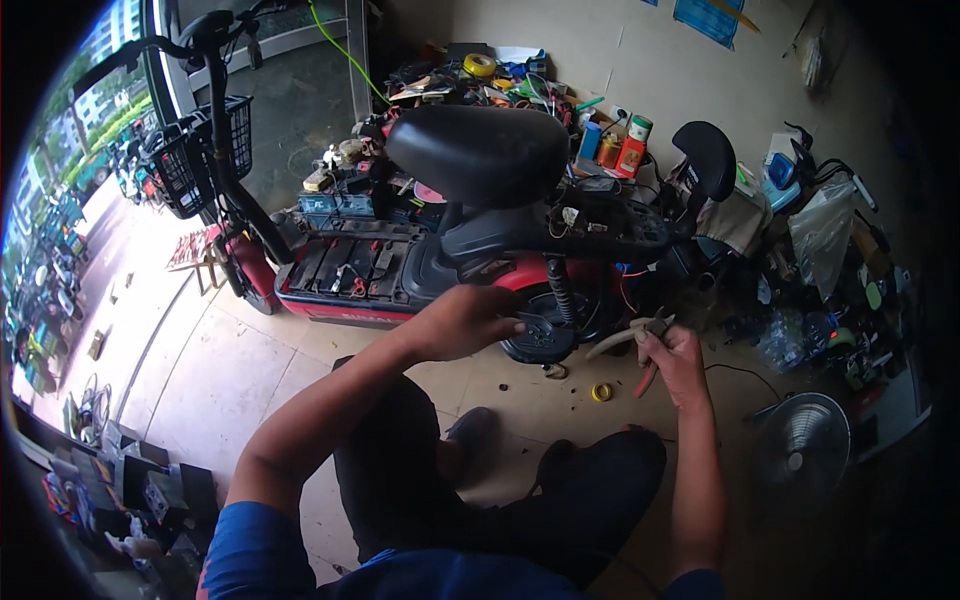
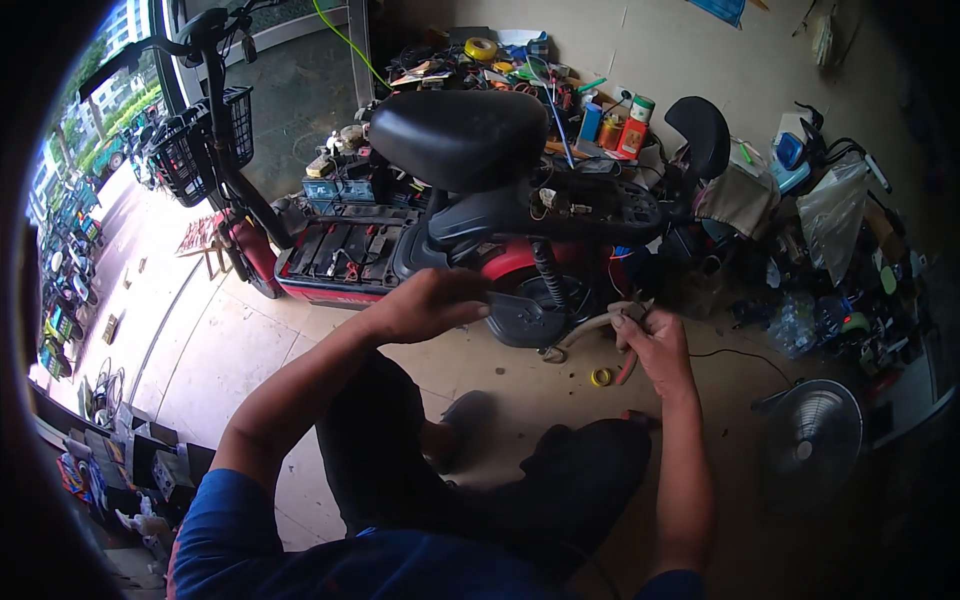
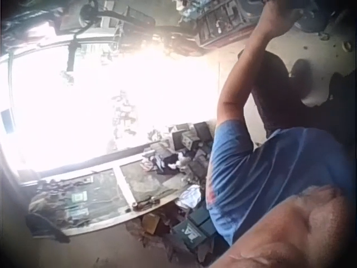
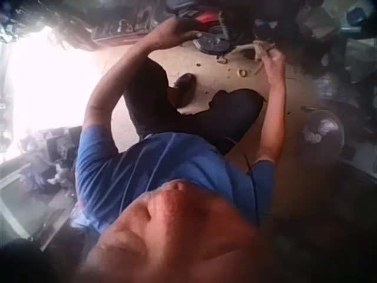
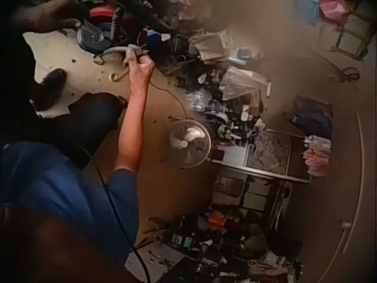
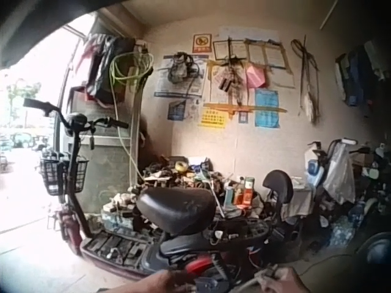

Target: Repairing the wiring and rear lights of an electric scooter.

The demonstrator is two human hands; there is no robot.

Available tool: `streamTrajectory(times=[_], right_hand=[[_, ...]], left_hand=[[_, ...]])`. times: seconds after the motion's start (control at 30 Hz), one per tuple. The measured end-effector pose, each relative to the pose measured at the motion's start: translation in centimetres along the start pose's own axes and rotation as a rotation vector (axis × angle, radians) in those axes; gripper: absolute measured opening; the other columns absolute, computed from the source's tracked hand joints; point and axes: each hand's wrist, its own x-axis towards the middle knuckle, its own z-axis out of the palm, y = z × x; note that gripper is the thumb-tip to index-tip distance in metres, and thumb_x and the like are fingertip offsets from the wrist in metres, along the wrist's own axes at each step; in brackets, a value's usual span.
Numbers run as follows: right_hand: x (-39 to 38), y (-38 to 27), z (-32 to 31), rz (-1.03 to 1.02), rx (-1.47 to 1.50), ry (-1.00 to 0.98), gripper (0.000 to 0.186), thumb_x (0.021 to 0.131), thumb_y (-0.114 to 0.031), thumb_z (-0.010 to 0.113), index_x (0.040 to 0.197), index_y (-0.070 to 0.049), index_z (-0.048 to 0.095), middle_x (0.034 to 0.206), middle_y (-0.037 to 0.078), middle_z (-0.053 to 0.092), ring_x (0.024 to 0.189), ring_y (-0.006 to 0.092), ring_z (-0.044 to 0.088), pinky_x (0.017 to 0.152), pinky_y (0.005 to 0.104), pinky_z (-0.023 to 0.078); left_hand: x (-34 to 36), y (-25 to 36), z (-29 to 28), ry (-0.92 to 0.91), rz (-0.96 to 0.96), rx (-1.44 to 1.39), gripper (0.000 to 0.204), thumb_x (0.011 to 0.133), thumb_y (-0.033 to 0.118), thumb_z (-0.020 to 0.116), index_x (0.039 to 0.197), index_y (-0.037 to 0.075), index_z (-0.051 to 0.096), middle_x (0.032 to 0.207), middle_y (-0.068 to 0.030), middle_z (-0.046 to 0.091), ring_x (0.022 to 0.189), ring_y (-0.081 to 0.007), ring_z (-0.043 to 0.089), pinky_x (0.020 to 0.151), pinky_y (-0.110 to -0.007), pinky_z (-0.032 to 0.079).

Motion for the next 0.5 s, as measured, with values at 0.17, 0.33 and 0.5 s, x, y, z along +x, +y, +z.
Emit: streamTrajectory(times=[0.17, 0.33, 0.5], right_hand=[[3.1, -9.5, 7.4, -0.081, 0.100, -0.180, 0.027, 0.095, -0.017, 0.071, 0.115, 0.002, 0.070, 0.080, 0.001, 0.065, 0.071, 0.0061, 0.056, 0.067, 0.0215, 0.046], [4.9, -10.1, 11.4, -0.149, 0.398, -0.252, 0.050, 0.095, -0.022, 0.072, 0.137, -0.002, 0.054, 0.126, 0.010, 0.062, 0.117, 0.0150, 0.058, 0.102, 0.0298, 0.045], [7.2, -8.4, 14.5, 0.030, 0.771, -0.444, 0.034, 0.101, -0.023, 0.062, 0.127, -0.002, 0.056, 0.126, 0.015, 0.063, 0.114, 0.0202, 0.062, 0.099, 0.0341, 0.049]], left_hand=[[0.9, 5.0, 1.3, -0.104, 0.015, -0.284, 0.035, 0.103, 0.030, 0.058, 0.118, -0.002, 0.059, 0.087, -0.0085, 0.066, 0.077, -0.0163, 0.063, 0.072, -0.034, 0.052], [0.9, 5.7, -0.1, -0.020, 0.102, -0.506, 0.028, 0.107, 0.027, 0.049, 0.113, 0.000, 0.057, 0.084, -0.0056, 0.068, 0.072, -0.0125, 0.067, 0.060, -0.028, 0.055], [0.2, 4.6, -3.1, -0.008, 0.042, -0.400, 0.032, 0.108, 0.030, 0.048, 0.115, -0.001, 0.056, 0.083, -0.0068, 0.068, 0.072, -0.0133, 0.068, 0.061, -0.027, 0.055]])
